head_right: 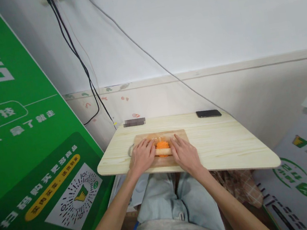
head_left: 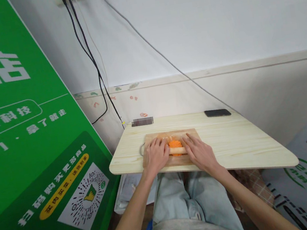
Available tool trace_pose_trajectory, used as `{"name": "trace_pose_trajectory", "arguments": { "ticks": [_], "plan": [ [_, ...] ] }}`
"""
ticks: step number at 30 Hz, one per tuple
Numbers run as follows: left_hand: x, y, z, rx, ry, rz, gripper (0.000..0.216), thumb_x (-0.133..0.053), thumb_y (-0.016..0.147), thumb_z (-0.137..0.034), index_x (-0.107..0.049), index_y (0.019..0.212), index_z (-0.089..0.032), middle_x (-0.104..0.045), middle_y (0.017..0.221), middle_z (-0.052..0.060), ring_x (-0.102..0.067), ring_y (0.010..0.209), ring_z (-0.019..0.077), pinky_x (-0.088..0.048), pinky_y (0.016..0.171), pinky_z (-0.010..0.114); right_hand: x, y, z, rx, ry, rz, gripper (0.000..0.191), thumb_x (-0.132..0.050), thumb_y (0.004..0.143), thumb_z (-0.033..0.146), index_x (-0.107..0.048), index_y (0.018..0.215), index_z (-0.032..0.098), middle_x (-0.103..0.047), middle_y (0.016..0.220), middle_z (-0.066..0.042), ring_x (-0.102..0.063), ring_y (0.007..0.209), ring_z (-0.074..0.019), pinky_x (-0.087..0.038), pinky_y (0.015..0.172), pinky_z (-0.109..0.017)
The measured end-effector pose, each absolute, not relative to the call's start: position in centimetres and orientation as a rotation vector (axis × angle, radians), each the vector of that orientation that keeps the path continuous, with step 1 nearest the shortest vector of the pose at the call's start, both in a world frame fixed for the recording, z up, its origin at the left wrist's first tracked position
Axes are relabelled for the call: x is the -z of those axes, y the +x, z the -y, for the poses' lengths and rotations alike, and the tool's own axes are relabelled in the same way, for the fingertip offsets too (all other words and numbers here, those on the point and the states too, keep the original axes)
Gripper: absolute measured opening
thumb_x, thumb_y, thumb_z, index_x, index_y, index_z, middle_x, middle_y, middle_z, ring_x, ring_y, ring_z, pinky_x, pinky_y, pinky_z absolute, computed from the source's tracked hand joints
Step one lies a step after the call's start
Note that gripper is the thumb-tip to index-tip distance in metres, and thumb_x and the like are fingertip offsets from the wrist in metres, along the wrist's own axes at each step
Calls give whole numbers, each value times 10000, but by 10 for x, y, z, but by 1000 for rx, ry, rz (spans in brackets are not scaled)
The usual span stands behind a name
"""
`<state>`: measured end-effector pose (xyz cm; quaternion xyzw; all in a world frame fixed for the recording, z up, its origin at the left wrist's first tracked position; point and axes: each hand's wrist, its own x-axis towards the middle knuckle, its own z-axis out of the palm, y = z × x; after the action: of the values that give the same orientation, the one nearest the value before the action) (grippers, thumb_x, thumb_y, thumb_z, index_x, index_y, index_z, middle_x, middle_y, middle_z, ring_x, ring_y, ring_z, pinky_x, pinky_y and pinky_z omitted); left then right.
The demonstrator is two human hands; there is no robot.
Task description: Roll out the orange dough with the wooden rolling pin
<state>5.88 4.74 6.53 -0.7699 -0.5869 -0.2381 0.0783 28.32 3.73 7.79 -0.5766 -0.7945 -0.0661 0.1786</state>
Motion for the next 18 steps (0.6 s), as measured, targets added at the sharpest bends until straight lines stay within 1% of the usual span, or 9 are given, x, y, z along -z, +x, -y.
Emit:
{"name": "trace_pose_trajectory", "arguments": {
  "ticks": [4,9,14,18],
  "plan": [
    [-66,61,-57,700,-2293,1793,310,-478,1090,-270,-738,1257,-250,-734,1377,90,-604,1364,281,-451,1166,455,-85,281,-44,172,-1670,2272,516,-358,1144,328,-618,1571,200,-524,1694,-124,-658,1393,-269,-529,1150,-379],
    [-76,63,-75,604,-2281,1849,331,-462,1093,-266,-719,1299,-233,-718,1417,109,-538,1445,306,-397,1216,493,-93,278,-61,194,-1735,2278,490,-362,1141,322,-633,1534,209,-577,1651,-119,-677,1345,-263,-500,1143,-365],
    [-83,63,-91,491,-2298,1885,353,-434,1100,-277,-690,1340,-243,-698,1420,124,-532,1421,304,-408,1188,504,-98,277,-73,220,-1737,2293,495,-364,1117,286,-646,1510,179,-641,1578,-123,-609,1394,-278,-475,1145,-376],
    [-85,62,-101,463,-2316,1940,376,-434,1091,-281,-674,1378,-244,-689,1425,131,-528,1403,308,-439,1151,498,-101,277,-84,208,-1760,2295,487,-387,1102,295,-672,1485,194,-657,1547,-131,-604,1359,-290,-470,1125,-394]
  ]
}}
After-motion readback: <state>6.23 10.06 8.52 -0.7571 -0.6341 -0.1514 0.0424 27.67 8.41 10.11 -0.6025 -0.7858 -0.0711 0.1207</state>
